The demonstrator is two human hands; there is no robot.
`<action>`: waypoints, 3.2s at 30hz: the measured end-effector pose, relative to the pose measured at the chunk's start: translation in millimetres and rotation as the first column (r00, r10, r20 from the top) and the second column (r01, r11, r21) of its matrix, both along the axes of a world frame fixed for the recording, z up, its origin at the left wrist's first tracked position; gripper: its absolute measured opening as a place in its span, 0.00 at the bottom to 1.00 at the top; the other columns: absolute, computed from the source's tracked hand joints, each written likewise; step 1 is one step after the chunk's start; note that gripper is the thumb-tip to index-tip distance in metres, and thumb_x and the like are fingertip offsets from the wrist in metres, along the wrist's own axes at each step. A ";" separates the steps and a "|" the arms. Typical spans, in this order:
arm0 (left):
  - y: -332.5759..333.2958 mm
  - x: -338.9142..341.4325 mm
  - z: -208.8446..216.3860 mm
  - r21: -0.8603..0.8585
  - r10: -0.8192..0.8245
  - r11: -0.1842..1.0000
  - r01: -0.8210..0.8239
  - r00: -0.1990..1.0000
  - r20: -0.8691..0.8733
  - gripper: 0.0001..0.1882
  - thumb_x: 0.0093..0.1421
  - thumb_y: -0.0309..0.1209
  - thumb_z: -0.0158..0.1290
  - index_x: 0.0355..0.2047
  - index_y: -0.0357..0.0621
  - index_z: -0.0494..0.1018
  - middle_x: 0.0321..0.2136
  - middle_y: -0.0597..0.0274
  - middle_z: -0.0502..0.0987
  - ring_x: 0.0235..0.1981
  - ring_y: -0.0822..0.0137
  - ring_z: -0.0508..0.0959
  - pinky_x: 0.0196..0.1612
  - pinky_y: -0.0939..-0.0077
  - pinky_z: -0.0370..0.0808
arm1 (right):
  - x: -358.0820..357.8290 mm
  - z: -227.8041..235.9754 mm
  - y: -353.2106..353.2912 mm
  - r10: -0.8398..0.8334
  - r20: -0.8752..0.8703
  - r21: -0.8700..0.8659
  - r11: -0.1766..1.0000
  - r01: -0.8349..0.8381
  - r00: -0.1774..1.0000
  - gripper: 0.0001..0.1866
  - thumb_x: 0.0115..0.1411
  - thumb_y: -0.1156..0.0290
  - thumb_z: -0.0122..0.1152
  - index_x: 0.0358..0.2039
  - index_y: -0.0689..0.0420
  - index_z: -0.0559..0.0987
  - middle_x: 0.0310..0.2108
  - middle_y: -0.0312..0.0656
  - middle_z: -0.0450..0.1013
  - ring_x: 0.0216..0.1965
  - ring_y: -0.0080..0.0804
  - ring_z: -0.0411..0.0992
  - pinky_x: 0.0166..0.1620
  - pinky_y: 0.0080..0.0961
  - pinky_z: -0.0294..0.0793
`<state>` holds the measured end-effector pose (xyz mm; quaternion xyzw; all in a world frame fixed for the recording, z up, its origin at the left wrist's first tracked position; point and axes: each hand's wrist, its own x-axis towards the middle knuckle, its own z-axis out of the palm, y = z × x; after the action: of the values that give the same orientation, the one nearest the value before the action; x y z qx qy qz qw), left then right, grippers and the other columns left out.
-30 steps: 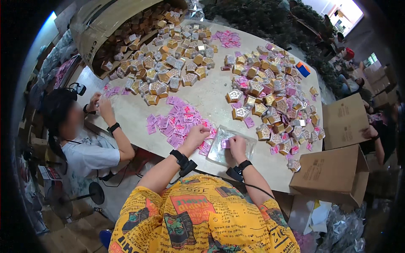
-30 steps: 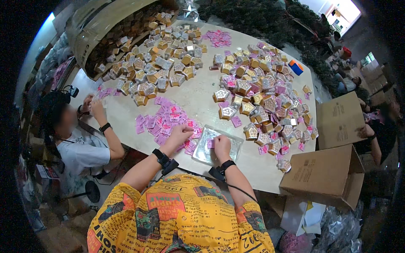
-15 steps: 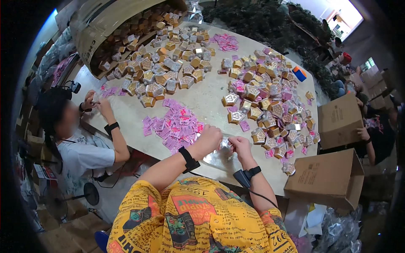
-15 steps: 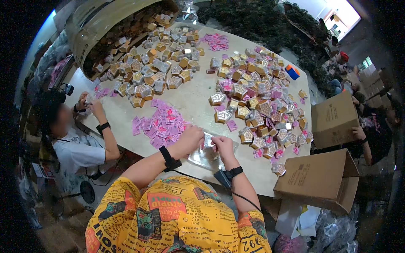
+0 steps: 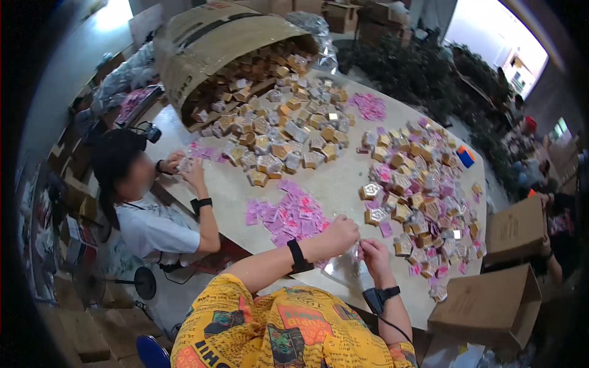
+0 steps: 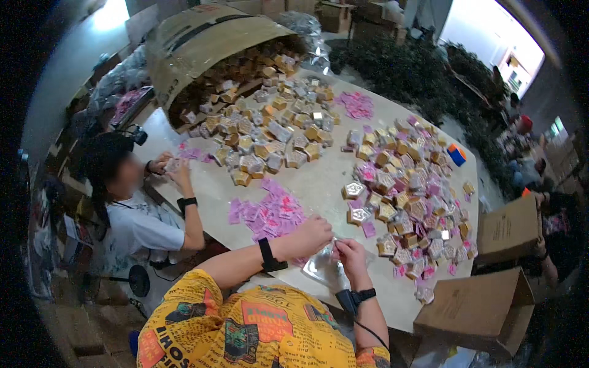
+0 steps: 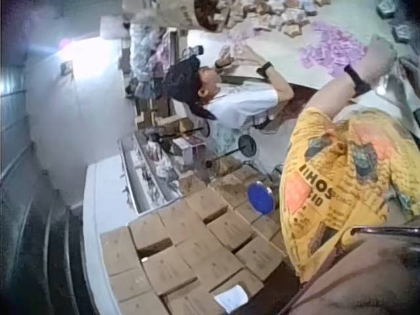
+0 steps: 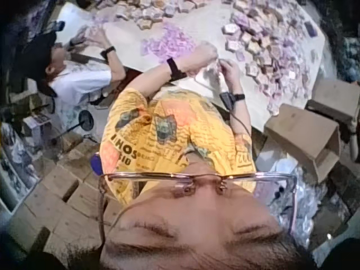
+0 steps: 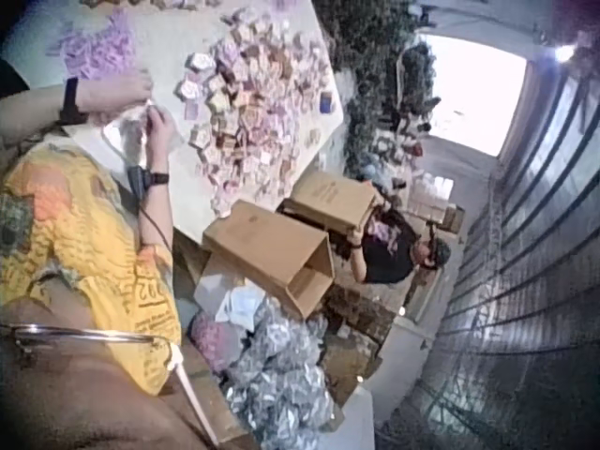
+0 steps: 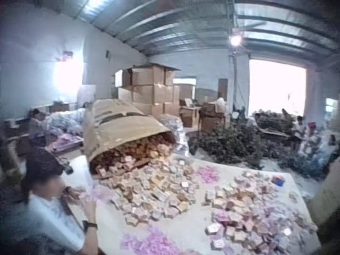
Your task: The person sits at a table in a warehouse and packs small, gold-wrapped items into clear plastic bags. They pick up an item, place it into a bag, and then insert a pink paper insert into the same bag before setting it aside. The process is repeated continuously with other workers visible in the background.
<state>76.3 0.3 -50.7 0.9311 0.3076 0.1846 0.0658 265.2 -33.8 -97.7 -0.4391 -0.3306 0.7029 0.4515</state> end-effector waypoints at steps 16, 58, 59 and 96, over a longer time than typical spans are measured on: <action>37.9 -83.9 -20.5 -0.536 0.282 0.831 -0.145 0.942 0.181 0.05 0.41 0.29 0.53 0.13 0.42 0.74 0.14 0.60 0.71 0.19 0.63 0.72 0.28 0.65 0.68 | -93.6 44.6 47.1 -0.114 0.846 0.459 0.653 -0.603 0.520 0.03 0.50 0.78 0.57 0.28 0.62 0.76 0.20 0.41 0.71 0.20 0.34 0.71 0.25 0.28 0.72; 72.0 -160.9 15.4 -0.667 0.589 0.726 0.165 0.351 0.728 0.34 0.44 0.23 0.63 0.51 0.40 0.60 0.46 0.59 0.65 0.50 0.68 0.67 0.53 0.72 0.66 | -170.9 128.7 109.6 -0.411 0.765 0.644 0.475 -0.600 0.496 0.04 0.47 0.75 0.59 0.23 0.59 0.73 0.21 0.46 0.68 0.24 0.45 0.70 0.28 0.36 0.71; 70.5 -158.9 14.9 -0.666 0.590 0.726 0.172 0.342 0.731 0.34 0.43 0.21 0.63 0.51 0.39 0.60 0.46 0.59 0.66 0.49 0.69 0.68 0.53 0.72 0.68 | -168.9 129.5 108.4 -0.410 0.763 0.647 0.475 -0.597 0.500 0.04 0.47 0.75 0.59 0.23 0.59 0.73 0.21 0.46 0.68 0.24 0.45 0.70 0.28 0.36 0.71; 53.9 -102.9 51.2 -0.399 0.450 0.883 -0.246 0.683 0.576 0.28 0.39 0.23 0.59 0.44 0.42 0.67 0.41 0.52 0.68 0.46 0.51 0.68 0.50 0.64 0.65 | -94.8 128.3 99.0 0.156 0.679 0.227 0.884 -0.408 0.717 0.08 0.53 0.73 0.60 0.25 0.67 0.77 0.15 0.40 0.72 0.15 0.20 0.69 0.19 0.19 0.67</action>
<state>-26.6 54.2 0.5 0.7100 0.4615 0.4597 0.2677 170.4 65.2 30.6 -0.5051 -0.6523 0.4974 0.2683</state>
